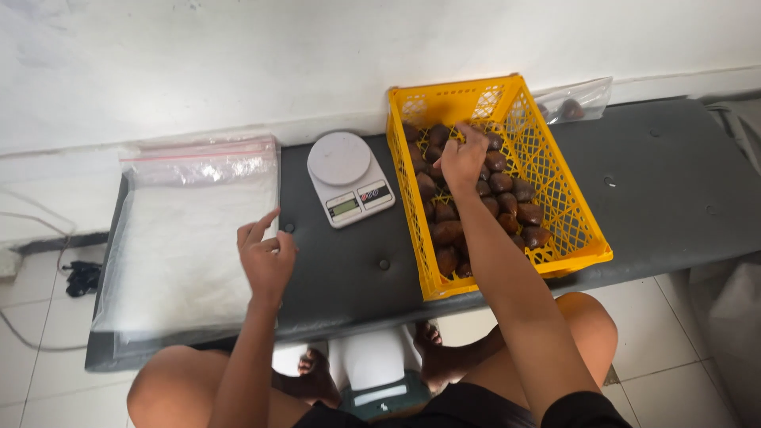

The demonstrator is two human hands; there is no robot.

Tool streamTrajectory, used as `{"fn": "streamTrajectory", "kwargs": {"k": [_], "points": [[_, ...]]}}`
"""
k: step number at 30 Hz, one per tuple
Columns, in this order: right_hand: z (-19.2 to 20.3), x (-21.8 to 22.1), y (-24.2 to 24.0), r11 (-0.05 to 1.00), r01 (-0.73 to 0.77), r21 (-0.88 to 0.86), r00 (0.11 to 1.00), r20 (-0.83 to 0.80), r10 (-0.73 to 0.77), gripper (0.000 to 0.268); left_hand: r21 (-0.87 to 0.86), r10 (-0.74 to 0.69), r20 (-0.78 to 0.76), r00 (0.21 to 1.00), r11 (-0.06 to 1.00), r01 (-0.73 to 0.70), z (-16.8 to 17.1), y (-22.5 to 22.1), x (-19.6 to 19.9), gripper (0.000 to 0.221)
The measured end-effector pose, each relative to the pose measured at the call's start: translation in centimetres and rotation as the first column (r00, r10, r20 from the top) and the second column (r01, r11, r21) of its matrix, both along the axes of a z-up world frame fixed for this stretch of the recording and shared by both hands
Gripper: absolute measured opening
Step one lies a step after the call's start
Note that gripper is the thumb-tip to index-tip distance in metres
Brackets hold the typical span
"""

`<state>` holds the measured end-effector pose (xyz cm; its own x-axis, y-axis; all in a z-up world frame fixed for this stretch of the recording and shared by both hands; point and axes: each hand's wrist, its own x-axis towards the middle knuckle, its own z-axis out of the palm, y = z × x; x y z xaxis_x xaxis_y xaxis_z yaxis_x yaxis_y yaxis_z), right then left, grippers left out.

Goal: The person picks two brown fruits from a yellow crate, places them on a digital scale, then transfers them into a clear zip-lock bag. The person seals the bag and places it on the table.

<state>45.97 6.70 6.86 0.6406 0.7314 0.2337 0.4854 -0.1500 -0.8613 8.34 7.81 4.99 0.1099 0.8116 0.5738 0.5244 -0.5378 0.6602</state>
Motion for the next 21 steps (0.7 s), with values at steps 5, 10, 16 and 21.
{"fn": "streamTrajectory", "kwargs": {"k": [5,10,16,21], "points": [[-0.8,2.2,0.6,0.903,-0.100,-0.418,0.967,0.171,0.186,0.030,-0.162,-0.109,-0.358,0.927,0.985,0.054,-0.4,2.5,-3.2,0.015],[-0.6,1.6,0.8,0.700,-0.244,-0.671,0.863,0.179,0.472,0.043,-0.326,-0.291,-0.486,0.824,0.935,0.137,0.4,3.9,-4.7,0.027],[0.4,0.5,0.5,0.671,-0.315,-0.672,0.886,0.046,0.462,0.074,-0.295,-0.284,-0.234,0.930,0.932,0.211,-2.4,6.4,-3.5,0.029],[3.6,1.3,-1.5,0.848,-0.085,-0.523,0.967,0.162,0.197,0.052,-0.175,-0.282,-0.299,0.911,0.955,0.239,-0.8,7.4,-2.0,0.028]]}}
